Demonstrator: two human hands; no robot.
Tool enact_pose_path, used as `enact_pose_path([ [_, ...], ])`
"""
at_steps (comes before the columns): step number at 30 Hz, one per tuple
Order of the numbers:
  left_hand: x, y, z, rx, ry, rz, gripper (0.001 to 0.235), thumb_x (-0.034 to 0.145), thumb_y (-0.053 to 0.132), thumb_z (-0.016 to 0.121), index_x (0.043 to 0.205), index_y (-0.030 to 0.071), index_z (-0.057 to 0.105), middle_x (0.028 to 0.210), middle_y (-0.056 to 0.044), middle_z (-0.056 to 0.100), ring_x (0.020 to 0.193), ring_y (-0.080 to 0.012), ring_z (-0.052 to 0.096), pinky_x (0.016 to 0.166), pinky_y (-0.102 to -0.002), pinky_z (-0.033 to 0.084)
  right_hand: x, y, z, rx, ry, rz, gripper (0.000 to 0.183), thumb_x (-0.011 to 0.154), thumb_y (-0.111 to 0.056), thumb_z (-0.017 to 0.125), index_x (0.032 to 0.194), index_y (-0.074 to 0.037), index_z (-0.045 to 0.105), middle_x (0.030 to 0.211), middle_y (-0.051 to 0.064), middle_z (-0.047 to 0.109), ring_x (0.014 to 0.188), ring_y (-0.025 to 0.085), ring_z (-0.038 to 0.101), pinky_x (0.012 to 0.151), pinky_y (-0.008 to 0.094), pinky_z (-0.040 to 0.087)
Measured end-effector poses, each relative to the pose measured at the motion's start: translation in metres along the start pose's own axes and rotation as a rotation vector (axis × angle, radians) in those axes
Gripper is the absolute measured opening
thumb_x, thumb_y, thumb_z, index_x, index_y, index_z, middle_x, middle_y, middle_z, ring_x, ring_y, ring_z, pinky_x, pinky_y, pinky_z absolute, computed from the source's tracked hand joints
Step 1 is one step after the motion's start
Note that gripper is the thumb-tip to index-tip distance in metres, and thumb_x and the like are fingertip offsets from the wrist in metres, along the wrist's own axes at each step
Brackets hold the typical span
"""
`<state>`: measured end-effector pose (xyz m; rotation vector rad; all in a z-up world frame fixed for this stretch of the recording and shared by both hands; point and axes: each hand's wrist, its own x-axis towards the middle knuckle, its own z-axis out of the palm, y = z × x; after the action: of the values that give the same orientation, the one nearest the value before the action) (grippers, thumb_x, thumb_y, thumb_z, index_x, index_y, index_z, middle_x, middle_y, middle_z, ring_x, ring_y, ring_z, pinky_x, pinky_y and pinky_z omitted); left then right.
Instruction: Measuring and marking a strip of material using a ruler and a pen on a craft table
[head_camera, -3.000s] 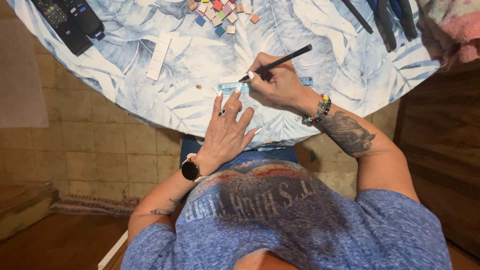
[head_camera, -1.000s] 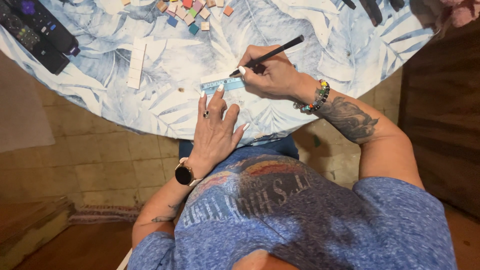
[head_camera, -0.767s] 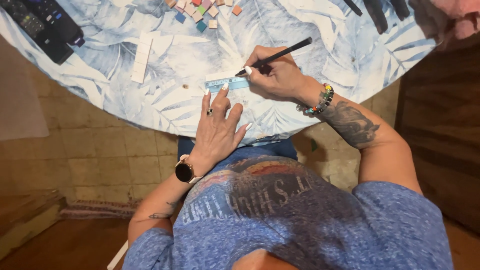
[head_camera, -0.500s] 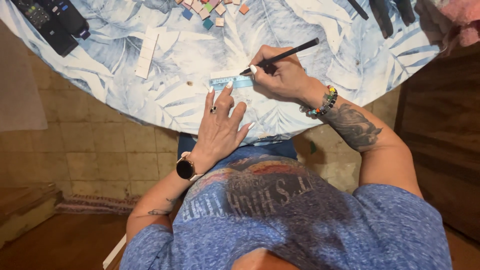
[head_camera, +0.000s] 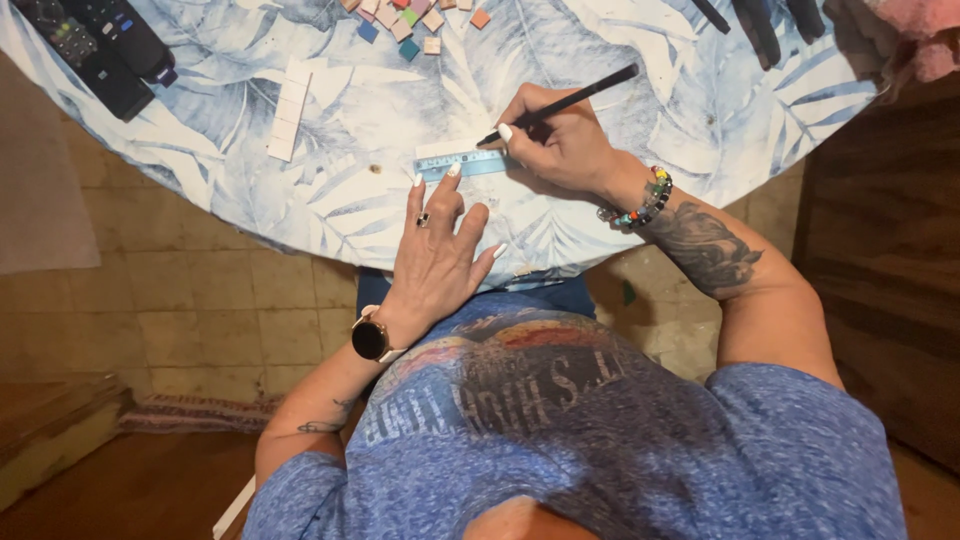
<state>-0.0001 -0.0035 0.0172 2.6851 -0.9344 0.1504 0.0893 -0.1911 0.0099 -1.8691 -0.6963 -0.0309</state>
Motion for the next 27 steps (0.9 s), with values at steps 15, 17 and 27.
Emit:
enact_pose_path([
  [15,0.0012,0.0008,0.0003,-0.008,0.006,0.000,0.037,0.080,0.032,0.057,0.101,0.006,0.040,0.117,-0.021,0.028,0.116,-0.0275,0.033,0.096,-0.053,0.027,-0.0052,0.0011,-0.0080,0.004,0.019,0.009,0.003,0.077,-0.001,0.050,0.074,0.000,0.052,0.057,0.002,0.044,0.044,0.008,0.034,0.040,0.020,0.026],
  [17,0.0008,0.0010,0.0007,-0.006,0.003,-0.001,0.036,0.081,0.032,0.057,0.100,0.007,0.040,0.117,-0.020,0.028,0.116,-0.0278,0.034,0.096,-0.053,0.026,-0.0055,0.0025,-0.0085,-0.007,0.012,-0.007,0.003,0.077,-0.001,0.050,0.075,0.000,0.052,0.057,0.002,0.044,0.044,0.008,0.033,0.040,0.021,0.026],
  [27,0.0006,0.0006,0.0004,-0.019,-0.002,-0.001,0.036,0.082,0.031,0.056,0.101,0.006,0.040,0.117,-0.020,0.028,0.117,-0.0291,0.032,0.096,-0.054,0.026,-0.0056,0.0019,-0.0086,-0.016,-0.008,0.002,0.002,0.078,-0.001,0.050,0.076,-0.001,0.051,0.058,0.002,0.045,0.044,0.008,0.033,0.040,0.020,0.026],
])
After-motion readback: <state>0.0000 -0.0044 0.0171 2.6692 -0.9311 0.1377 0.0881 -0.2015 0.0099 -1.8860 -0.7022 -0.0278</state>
